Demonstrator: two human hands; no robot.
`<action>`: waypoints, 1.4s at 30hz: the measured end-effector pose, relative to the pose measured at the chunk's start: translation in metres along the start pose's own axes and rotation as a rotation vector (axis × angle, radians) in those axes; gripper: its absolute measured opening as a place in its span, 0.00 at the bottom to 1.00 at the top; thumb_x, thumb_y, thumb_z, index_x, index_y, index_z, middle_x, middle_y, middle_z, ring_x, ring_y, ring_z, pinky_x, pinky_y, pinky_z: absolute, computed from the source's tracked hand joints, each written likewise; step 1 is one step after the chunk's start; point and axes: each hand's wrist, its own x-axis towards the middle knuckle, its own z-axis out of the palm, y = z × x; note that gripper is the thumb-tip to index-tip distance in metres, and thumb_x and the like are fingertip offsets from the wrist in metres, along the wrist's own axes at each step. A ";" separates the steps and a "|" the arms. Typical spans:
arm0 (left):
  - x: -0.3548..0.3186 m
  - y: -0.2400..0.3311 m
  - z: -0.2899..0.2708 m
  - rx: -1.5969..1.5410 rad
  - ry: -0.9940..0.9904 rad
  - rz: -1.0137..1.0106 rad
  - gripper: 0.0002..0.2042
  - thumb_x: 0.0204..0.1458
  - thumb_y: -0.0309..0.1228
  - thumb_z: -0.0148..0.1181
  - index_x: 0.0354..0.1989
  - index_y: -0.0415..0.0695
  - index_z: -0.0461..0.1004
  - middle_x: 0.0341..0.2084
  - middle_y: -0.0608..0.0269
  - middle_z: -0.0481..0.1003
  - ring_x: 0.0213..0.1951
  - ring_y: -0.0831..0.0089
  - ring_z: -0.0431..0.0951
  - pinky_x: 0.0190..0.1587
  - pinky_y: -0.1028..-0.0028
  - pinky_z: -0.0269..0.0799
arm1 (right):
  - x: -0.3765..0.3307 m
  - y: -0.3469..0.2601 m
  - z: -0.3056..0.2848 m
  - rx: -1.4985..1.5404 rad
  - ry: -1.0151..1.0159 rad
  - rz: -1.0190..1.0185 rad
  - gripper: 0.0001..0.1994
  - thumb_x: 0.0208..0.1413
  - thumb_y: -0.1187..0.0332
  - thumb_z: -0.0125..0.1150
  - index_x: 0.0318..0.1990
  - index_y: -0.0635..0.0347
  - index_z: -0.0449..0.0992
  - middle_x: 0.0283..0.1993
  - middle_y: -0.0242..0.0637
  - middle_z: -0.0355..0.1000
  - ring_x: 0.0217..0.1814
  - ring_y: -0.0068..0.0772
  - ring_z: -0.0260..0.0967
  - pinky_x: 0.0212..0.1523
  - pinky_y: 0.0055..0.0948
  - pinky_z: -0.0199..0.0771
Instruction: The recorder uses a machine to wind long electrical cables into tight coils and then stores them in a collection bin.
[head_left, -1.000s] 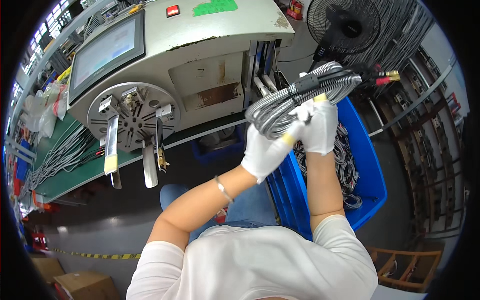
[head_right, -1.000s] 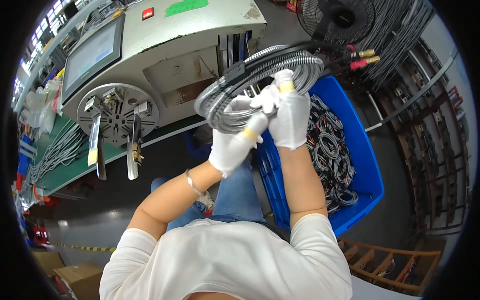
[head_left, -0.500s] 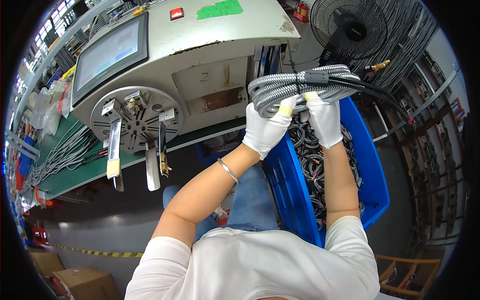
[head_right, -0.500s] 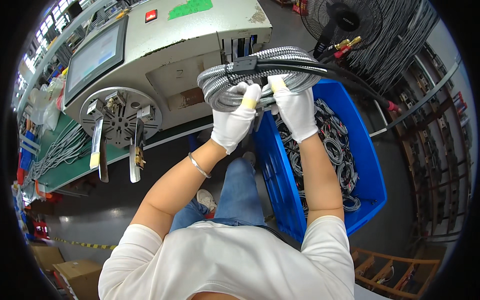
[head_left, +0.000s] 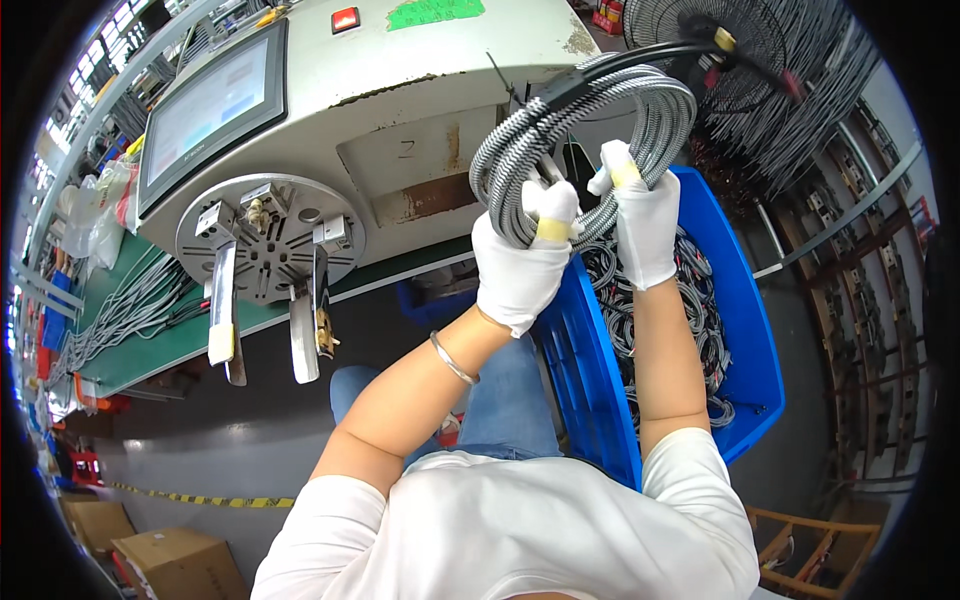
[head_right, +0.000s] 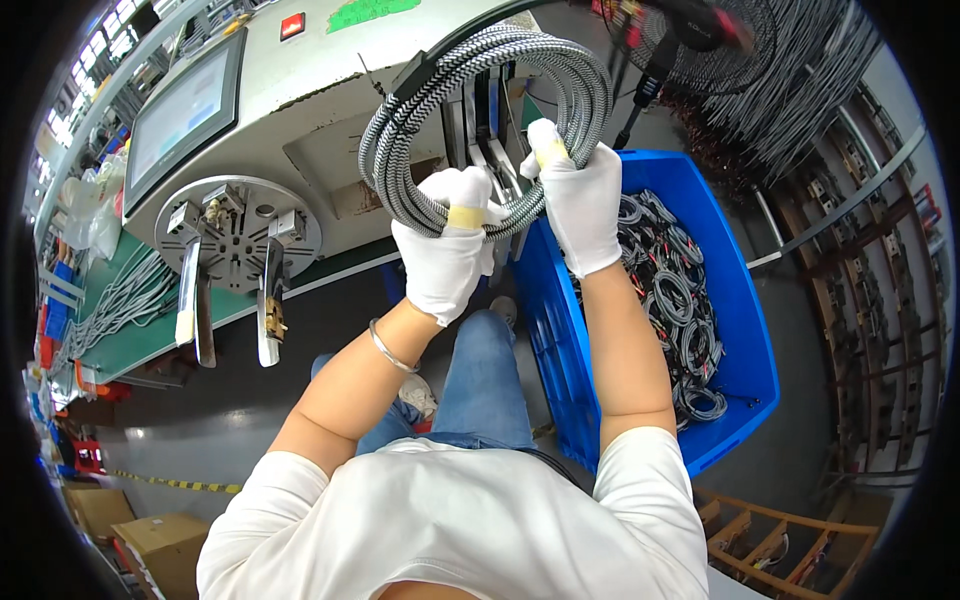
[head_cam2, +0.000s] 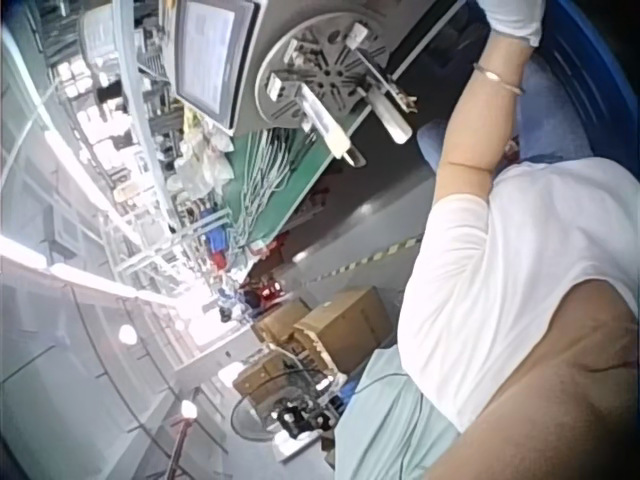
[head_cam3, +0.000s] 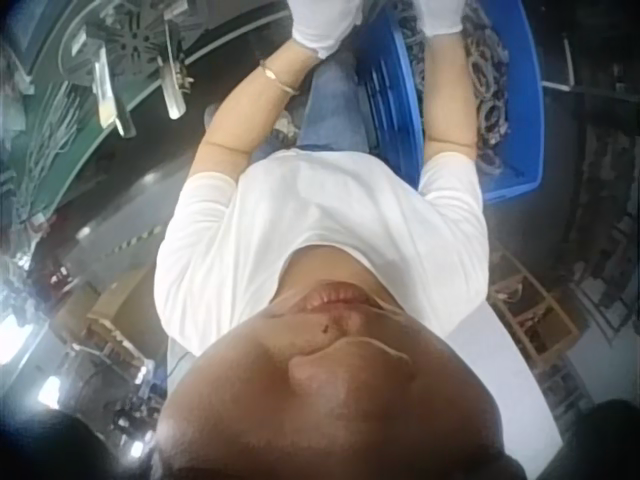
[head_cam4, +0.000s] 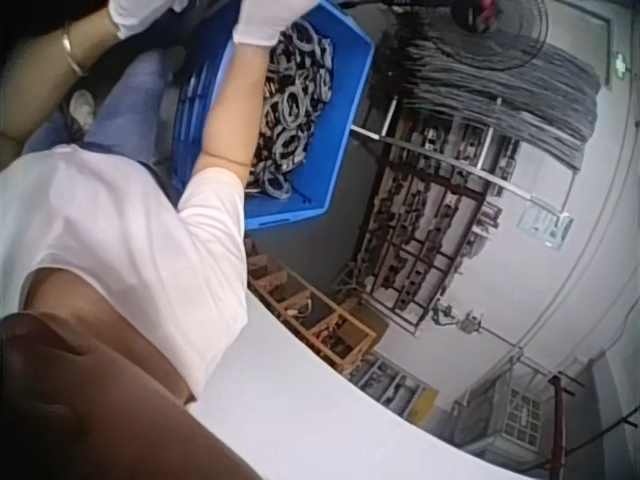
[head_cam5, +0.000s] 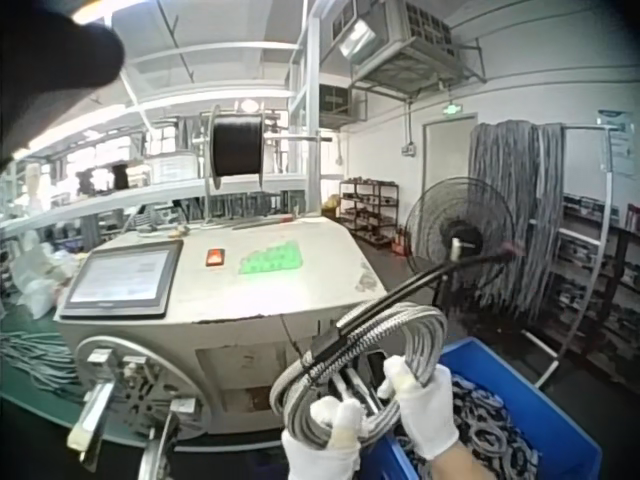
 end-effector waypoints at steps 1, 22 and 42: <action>-0.002 0.000 0.002 0.020 0.001 0.006 0.06 0.55 0.28 0.59 0.31 0.39 0.73 0.21 0.66 0.74 0.23 0.83 0.72 0.26 0.81 0.69 | 0.001 0.001 0.000 0.000 0.002 0.001 0.10 0.55 0.68 0.59 0.24 0.62 0.74 0.20 0.27 0.69 0.23 0.17 0.65 0.29 0.21 0.64; 0.072 -0.075 -0.025 0.448 0.046 0.184 0.04 0.52 0.25 0.58 0.33 0.38 0.75 0.28 0.63 0.78 0.28 0.77 0.79 0.33 0.77 0.74 | 0.072 0.098 0.030 -0.114 0.116 -0.523 0.05 0.54 0.73 0.59 0.30 0.67 0.76 0.25 0.32 0.74 0.26 0.24 0.70 0.31 0.25 0.70; 0.072 -0.105 -0.034 0.349 0.118 0.298 0.07 0.48 0.26 0.63 0.33 0.38 0.72 0.30 0.57 0.78 0.32 0.74 0.79 0.37 0.77 0.74 | 0.078 0.131 0.035 -0.296 0.130 -0.586 0.04 0.51 0.74 0.59 0.32 0.65 0.76 0.27 0.34 0.73 0.28 0.28 0.70 0.31 0.29 0.70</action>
